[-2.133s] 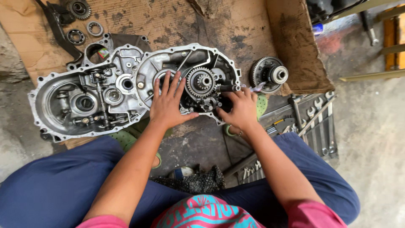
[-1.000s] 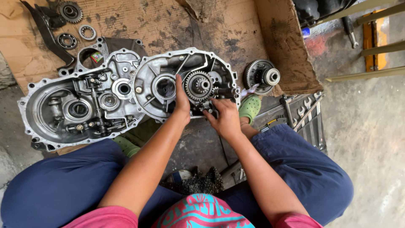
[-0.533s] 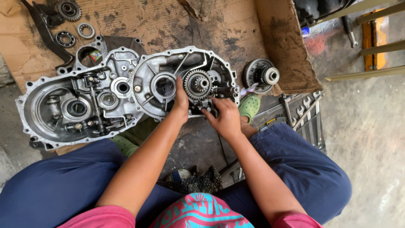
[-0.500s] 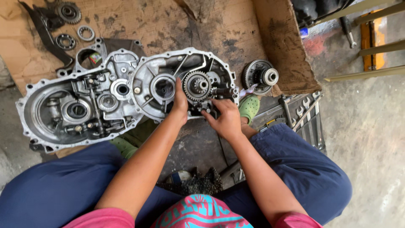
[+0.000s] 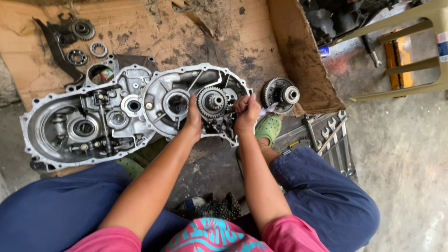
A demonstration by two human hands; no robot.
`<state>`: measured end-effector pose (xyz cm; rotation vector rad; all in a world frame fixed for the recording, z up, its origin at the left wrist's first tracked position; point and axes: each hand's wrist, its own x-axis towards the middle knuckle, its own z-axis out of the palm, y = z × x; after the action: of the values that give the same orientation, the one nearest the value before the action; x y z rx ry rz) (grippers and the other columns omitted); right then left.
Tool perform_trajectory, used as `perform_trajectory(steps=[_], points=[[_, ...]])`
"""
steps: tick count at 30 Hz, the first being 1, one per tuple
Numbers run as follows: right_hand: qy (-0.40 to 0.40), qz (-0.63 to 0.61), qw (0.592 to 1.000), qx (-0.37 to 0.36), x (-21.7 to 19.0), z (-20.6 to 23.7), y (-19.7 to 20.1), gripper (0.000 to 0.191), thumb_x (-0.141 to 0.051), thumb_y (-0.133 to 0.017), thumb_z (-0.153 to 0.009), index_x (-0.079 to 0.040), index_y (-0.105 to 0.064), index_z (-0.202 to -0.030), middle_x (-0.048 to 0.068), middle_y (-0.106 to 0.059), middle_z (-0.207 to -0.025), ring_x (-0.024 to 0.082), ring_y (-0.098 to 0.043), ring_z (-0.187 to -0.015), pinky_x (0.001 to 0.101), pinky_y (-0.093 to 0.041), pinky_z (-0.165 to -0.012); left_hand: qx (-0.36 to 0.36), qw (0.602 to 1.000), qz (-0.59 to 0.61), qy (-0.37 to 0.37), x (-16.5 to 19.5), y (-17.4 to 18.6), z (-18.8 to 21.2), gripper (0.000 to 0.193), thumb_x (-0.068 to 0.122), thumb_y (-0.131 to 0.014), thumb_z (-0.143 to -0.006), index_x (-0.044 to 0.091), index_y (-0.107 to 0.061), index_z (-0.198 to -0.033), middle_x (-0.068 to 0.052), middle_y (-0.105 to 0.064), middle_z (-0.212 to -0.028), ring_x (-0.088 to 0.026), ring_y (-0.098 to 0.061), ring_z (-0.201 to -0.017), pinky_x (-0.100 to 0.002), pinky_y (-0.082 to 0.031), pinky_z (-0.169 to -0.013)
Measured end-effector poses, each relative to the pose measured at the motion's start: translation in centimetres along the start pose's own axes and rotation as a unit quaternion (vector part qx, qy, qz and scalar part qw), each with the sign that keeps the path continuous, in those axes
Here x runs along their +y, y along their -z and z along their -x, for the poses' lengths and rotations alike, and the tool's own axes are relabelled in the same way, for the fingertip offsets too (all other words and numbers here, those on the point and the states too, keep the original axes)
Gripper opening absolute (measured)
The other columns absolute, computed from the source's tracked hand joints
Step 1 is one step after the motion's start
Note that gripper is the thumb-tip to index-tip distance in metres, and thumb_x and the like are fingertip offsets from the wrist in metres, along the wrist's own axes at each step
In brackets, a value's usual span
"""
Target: The person wipes the interior of a disassembled engine casing with a cloth, then places and adjusts internal gears and shafts by hand. The person rotates the gears to check alignment and fit within the casing.
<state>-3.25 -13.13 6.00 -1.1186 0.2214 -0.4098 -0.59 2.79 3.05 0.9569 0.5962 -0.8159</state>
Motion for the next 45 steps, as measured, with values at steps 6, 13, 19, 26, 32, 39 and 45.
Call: perform_trajectory(steps=[6, 13, 19, 26, 32, 39, 45], points=[[-0.082, 0.021, 0.985, -0.152, -1.0, -1.2, 1.9, 0.058, -0.038, -0.046, -0.108, -0.008, -0.037, -0.059, 0.005, -0.036, -0.054, 0.018, -0.032, -0.053, 0.0333, -0.028, -0.056, 0.008, 1.0, -0.008, 0.019, 0.2, 0.1, 0.1, 0.1, 0.079, -0.023, -0.089, 0.015, -0.008, -0.165, -0.01, -0.016, -0.171, -0.03, -0.009, -0.157, -0.047, -0.004, -0.125], [-0.226, 0.057, 0.924, -0.302, -2.9, -3.6, 2.5, 0.06, -0.035, -0.049, -0.108, -0.008, -0.04, -0.056, 0.006, -0.037, -0.052, 0.019, -0.034, -0.054, 0.0353, -0.031, -0.061, -0.027, 1.0, -0.006, -0.004, 0.6, -0.1, 0.5, 0.103, 0.08, -0.019, -0.086, 0.011, -0.029, -0.161, -0.01, -0.035, -0.167, -0.031, -0.023, -0.154, -0.051, -0.01, -0.121], [-0.038, -0.018, 0.997, 0.071, -0.7, 0.6, -0.4, 0.037, -0.027, -0.048, -0.1, -0.003, -0.049, -0.07, 0.009, -0.05, -0.068, 0.022, -0.047, -0.069, 0.0367, -0.04, -0.071, 0.05, 0.998, -0.036, 0.031, 1.1, -0.4, 0.9, 0.094, 0.077, -0.021, -0.091, 0.021, -0.001, -0.164, -0.009, -0.012, -0.17, -0.031, -0.009, -0.158, -0.051, -0.004, -0.125], [-0.085, 0.036, 0.992, -0.089, -1.3, -1.3, 0.7, 0.053, -0.031, -0.049, -0.107, -0.009, -0.038, -0.06, 0.003, -0.036, -0.054, 0.016, -0.033, -0.051, 0.0328, -0.028, -0.053, -0.008, 0.999, -0.051, 0.018, 0.4, 0.4, 0.3, 0.09, 0.072, -0.025, -0.092, 0.018, -0.017, -0.163, -0.008, -0.023, -0.169, -0.029, -0.012, -0.157, -0.052, -0.004, -0.124], [-0.113, 0.062, 0.986, -0.103, -2.1, -1.6, 0.3, 0.057, -0.031, -0.047, -0.108, -0.008, -0.04, -0.056, 0.005, -0.037, -0.05, 0.016, -0.036, -0.047, 0.0325, -0.029, -0.05, 0.042, 0.981, -0.187, -0.02, 0.7, 0.1, 1.8, 0.079, 0.063, -0.036, -0.098, 0.008, -0.04, -0.155, -0.013, -0.044, -0.162, -0.031, -0.034, -0.15, -0.046, -0.022, -0.121], [-0.067, 0.118, 0.991, -0.011, 0.3, -1.2, -0.5, 0.053, -0.028, -0.05, -0.105, -0.009, -0.038, -0.057, 0.001, -0.039, -0.053, 0.014, -0.034, -0.048, 0.0325, -0.029, -0.05, 0.092, 0.67, -0.689, -0.26, 4.5, -0.8, 6.2, 0.058, 0.029, -0.079, -0.081, 0.008, -0.062, -0.133, -0.014, -0.064, -0.128, -0.035, -0.061, -0.121, -0.046, -0.05, -0.098], [-0.181, 0.156, 0.942, -0.237, -2.5, -3.3, 2.5, 0.054, -0.028, -0.052, -0.104, -0.007, -0.046, -0.054, 0.002, -0.045, -0.052, 0.015, -0.043, -0.051, 0.0313, -0.037, -0.056, -0.044, 0.568, -0.701, -0.429, 6.6, -2.4, 4.4, 0.062, 0.016, -0.085, -0.069, 0.008, -0.065, -0.127, -0.015, -0.062, -0.121, -0.038, -0.059, -0.115, -0.046, -0.05, -0.092]])
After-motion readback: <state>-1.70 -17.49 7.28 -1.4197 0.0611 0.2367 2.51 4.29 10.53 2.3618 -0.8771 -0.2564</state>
